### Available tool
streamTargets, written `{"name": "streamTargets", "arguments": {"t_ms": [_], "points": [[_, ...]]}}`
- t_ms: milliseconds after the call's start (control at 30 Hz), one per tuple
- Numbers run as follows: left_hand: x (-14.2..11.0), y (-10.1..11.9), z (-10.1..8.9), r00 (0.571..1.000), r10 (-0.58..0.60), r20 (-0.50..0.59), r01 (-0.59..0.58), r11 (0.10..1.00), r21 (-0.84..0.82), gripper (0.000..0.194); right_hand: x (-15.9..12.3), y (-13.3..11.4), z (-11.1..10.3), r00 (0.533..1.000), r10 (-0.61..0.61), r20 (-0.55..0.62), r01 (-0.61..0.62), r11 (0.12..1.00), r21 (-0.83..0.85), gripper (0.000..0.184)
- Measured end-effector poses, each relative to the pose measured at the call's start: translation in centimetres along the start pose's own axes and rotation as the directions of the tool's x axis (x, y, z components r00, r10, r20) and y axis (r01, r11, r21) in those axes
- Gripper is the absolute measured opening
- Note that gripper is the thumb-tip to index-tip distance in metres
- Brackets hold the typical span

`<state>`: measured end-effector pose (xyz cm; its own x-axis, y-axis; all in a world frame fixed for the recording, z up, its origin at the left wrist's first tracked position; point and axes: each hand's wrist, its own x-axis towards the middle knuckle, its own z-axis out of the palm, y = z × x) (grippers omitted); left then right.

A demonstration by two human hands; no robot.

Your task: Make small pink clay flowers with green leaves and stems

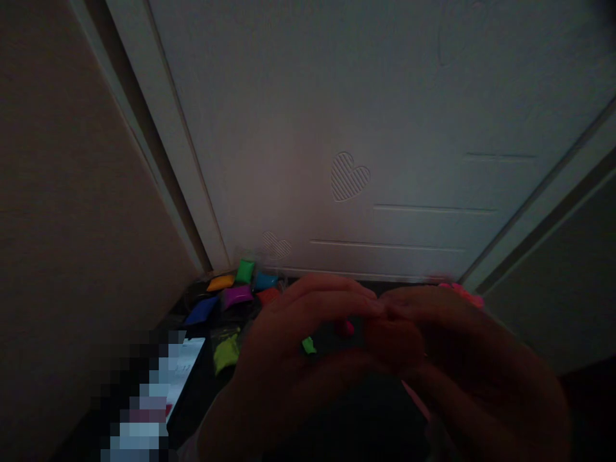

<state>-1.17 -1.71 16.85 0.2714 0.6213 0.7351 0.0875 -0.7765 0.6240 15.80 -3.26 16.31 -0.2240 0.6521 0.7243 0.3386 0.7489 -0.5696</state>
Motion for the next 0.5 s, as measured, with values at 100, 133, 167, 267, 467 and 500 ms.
{"name": "streamTargets", "arguments": {"t_ms": [100,133,167,267,467,500], "points": [[-0.01,0.05,0.05,1.0,-0.018,-0.02,0.017,1.0,-0.011,0.033,0.0,0.16,-0.18,0.997,-0.069,0.022,0.07,0.997,-0.034,0.036],[0.02,0.15,0.03,1.0,-0.016,-0.022,0.015,1.0,-0.005,0.029,0.05,0.13,-0.3,0.995,-0.094,0.045,0.096,0.994,-0.05,0.038],[0.05,0.28,0.0,1.0,-0.007,-0.026,0.007,1.0,0.003,0.025,0.12,0.06,-0.42,0.992,-0.112,0.062,0.116,0.991,-0.068,0.038],[0.13,0.7,-0.09,0.998,-0.007,-0.061,0.009,0.999,0.031,0.022,0.34,-0.24,-0.62,0.985,-0.141,0.099,0.153,0.981,-0.123,0.036],[-0.04,0.66,-0.27,0.993,-0.113,-0.039,0.108,0.986,-0.128,0.026,0.71,-0.24,-0.39,0.976,-0.191,0.101,0.209,0.955,-0.211,0.035],[-0.14,0.57,-0.28,0.988,-0.155,-0.011,0.151,0.971,-0.186,0.029,0.77,-0.2,-0.39,0.973,-0.21,0.092,0.225,0.95,-0.216,0.033]]}}
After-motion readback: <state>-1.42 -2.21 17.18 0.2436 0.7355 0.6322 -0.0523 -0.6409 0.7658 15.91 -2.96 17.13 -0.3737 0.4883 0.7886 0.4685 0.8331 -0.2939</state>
